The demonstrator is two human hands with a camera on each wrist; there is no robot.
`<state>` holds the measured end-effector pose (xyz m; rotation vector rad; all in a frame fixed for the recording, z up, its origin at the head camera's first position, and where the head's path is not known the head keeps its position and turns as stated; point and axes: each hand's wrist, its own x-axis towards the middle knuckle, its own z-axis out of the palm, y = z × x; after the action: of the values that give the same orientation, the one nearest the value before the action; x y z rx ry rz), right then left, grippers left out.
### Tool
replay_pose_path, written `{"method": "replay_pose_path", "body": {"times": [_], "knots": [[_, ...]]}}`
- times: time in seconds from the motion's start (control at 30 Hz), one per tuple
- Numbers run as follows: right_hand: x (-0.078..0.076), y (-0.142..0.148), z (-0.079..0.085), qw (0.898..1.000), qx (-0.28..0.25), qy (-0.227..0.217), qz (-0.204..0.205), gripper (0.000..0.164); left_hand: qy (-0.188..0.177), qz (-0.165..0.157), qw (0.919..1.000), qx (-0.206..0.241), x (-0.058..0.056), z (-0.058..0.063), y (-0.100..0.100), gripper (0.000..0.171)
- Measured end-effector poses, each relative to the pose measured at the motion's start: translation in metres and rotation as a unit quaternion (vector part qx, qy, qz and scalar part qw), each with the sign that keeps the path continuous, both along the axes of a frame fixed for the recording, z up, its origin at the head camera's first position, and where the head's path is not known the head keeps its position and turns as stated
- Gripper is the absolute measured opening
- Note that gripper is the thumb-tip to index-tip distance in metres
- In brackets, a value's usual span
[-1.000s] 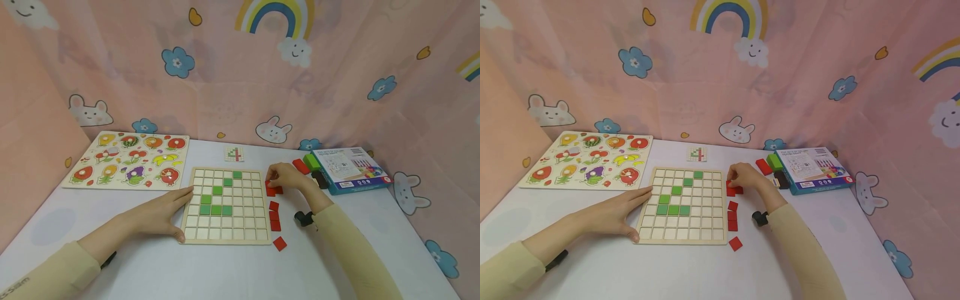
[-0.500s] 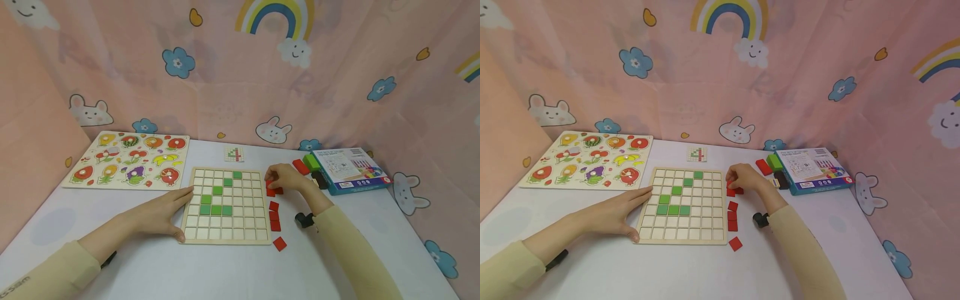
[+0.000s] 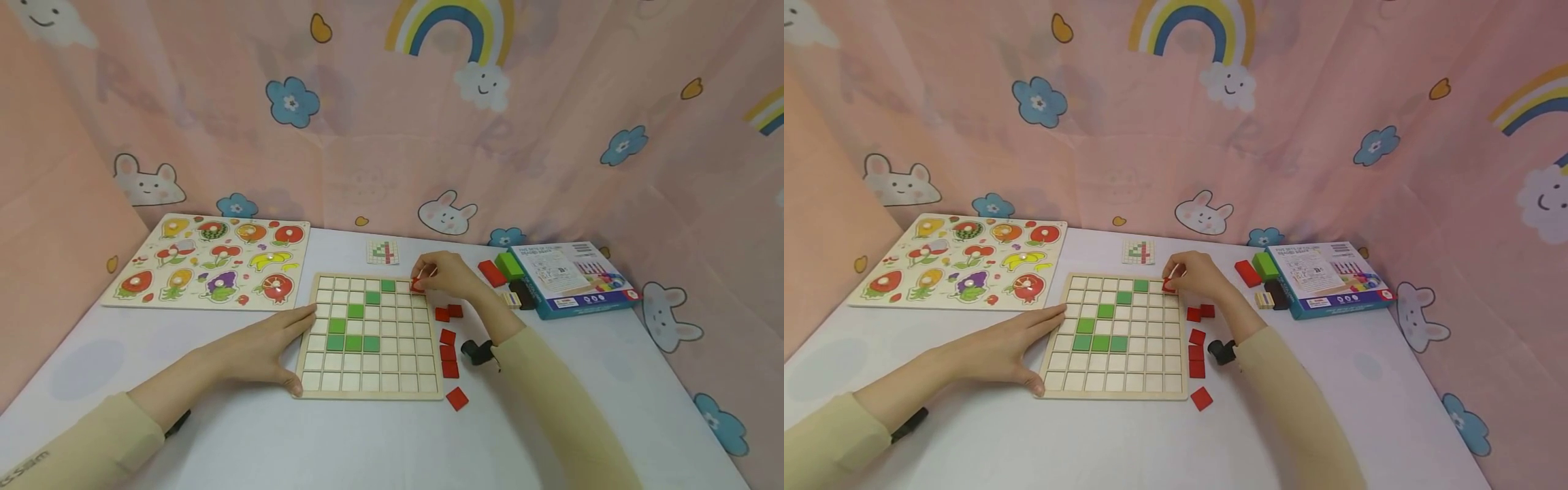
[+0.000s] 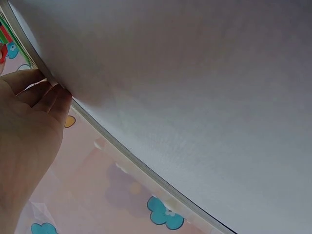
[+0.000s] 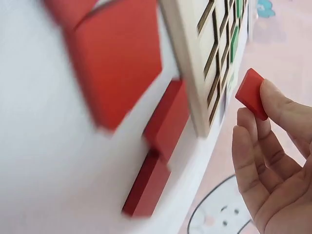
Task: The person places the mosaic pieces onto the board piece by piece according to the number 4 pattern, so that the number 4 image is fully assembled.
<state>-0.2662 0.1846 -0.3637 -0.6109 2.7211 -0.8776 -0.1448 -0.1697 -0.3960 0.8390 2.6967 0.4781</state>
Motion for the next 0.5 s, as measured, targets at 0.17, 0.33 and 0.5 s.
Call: {"method": "replay_pose_path", "body": {"times": [0.17, 0.33, 0.5], "knots": [[0.000, -0.020, -0.004, 1.000, -0.005, 0.008, 0.015, 0.007, 0.000, -0.001, 1.0000, 0.000, 0.000, -0.001, 0.000, 0.126], [0.003, -0.034, -0.006, 0.999, -0.004, 0.004, 0.033, 0.011, 0.000, -0.002, 1.0000, 0.001, 0.000, 0.000, 0.000, 0.126], [0.005, -0.046, -0.008, 0.999, 0.019, -0.007, 0.034, 0.008, 0.002, -0.002, 1.0000, 0.001, 0.000, -0.001, 0.000, 0.126]]}}
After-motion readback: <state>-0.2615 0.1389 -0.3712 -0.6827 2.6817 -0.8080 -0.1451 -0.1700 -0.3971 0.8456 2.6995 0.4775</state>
